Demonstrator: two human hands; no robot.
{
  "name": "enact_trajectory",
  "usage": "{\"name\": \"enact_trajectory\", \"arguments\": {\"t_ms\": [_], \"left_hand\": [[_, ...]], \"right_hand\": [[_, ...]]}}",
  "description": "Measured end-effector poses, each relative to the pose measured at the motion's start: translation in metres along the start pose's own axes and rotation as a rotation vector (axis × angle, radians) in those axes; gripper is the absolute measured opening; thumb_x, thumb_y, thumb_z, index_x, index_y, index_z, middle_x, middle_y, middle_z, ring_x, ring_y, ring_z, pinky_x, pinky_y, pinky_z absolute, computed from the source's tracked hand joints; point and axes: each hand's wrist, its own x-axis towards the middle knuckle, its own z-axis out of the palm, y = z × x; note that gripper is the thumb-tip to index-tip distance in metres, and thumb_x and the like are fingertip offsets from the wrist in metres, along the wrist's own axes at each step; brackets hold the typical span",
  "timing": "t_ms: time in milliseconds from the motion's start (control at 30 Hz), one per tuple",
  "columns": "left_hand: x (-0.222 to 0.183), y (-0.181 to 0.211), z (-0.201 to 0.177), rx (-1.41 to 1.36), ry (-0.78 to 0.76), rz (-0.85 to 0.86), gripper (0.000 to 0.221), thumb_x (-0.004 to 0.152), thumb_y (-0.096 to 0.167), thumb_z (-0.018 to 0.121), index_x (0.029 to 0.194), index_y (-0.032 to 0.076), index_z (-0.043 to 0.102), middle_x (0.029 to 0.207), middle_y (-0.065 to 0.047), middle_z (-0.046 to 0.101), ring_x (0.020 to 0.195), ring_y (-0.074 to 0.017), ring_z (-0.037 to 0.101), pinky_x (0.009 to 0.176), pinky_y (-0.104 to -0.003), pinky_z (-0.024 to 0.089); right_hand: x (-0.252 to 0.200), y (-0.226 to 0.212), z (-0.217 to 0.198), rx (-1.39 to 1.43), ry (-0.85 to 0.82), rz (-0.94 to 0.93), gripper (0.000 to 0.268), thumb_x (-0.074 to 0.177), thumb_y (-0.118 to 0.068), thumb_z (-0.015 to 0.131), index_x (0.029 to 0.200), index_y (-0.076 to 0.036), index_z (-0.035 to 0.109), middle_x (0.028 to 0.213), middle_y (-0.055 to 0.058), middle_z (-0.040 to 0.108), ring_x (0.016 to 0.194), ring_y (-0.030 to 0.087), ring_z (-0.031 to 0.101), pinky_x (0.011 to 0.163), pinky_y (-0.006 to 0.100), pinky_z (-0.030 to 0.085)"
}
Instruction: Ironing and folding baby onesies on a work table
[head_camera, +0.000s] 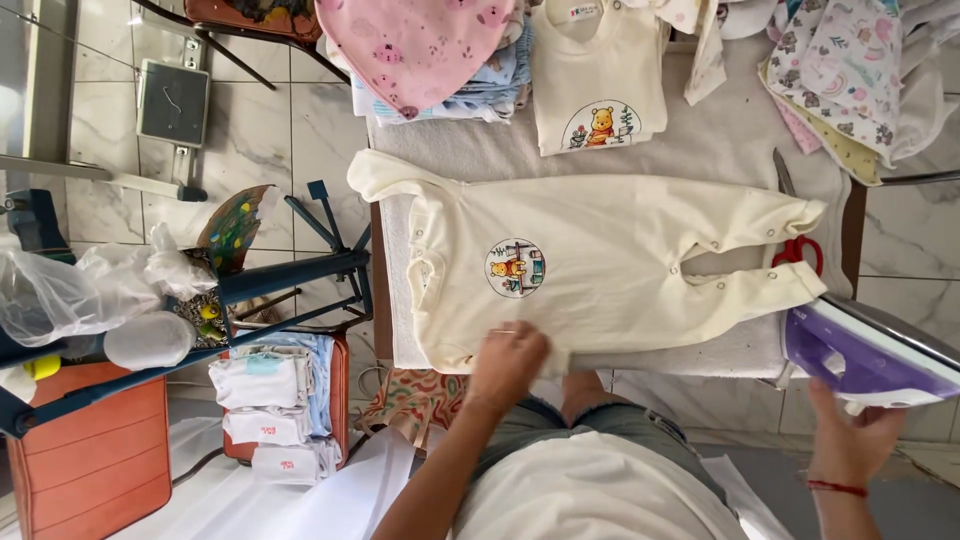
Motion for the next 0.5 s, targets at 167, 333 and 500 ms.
{"name": "enact_trajectory", "arguments": {"t_ms": [167,333,500], "left_hand": [[0.019,0.015,0.053,0.055,-0.29,-0.115,0.021,0.074,0.027,0.044,0.087,0.016,0.057,0.092,-0.009,0.054,0.083,-0.0279,0.051,0.065,-0.041,0.04],[0.049,0.039,-0.038,0.052,-1.346,-0.527,0.051,0.08,0.044,0.038,0.115,0.01,0.052,0.118,-0.007,0.052,0.109,-0.023,0.048,0.09,-0.038,0.038],[0.084,-0.035,0.016,0.012,-0.57,-0.433,0.037,0.089,0.029,0.025,0.097,0.012,0.057,0.094,-0.014,0.06,0.083,-0.0337,0.06,0.065,-0.047,0.049]], "right_hand": [[0.008,0.031,0.001,-0.095,0.126,0.229,0.034,0.082,-0.024,0.071,0.105,-0.003,0.059,0.099,0.009,0.061,0.085,0.017,0.059,0.07,0.03,0.05],[0.004,-0.012,-0.008,-0.154,0.004,0.069,0.022,0.097,-0.008,0.064,0.115,-0.001,0.053,0.097,0.011,0.06,0.077,0.017,0.059,0.061,0.031,0.05],[0.0,-0.087,0.008,-0.543,-0.472,0.182,0.04,0.077,-0.025,0.065,0.106,0.002,0.059,0.078,0.02,0.066,0.05,0.025,0.064,0.031,0.029,0.05]]}}
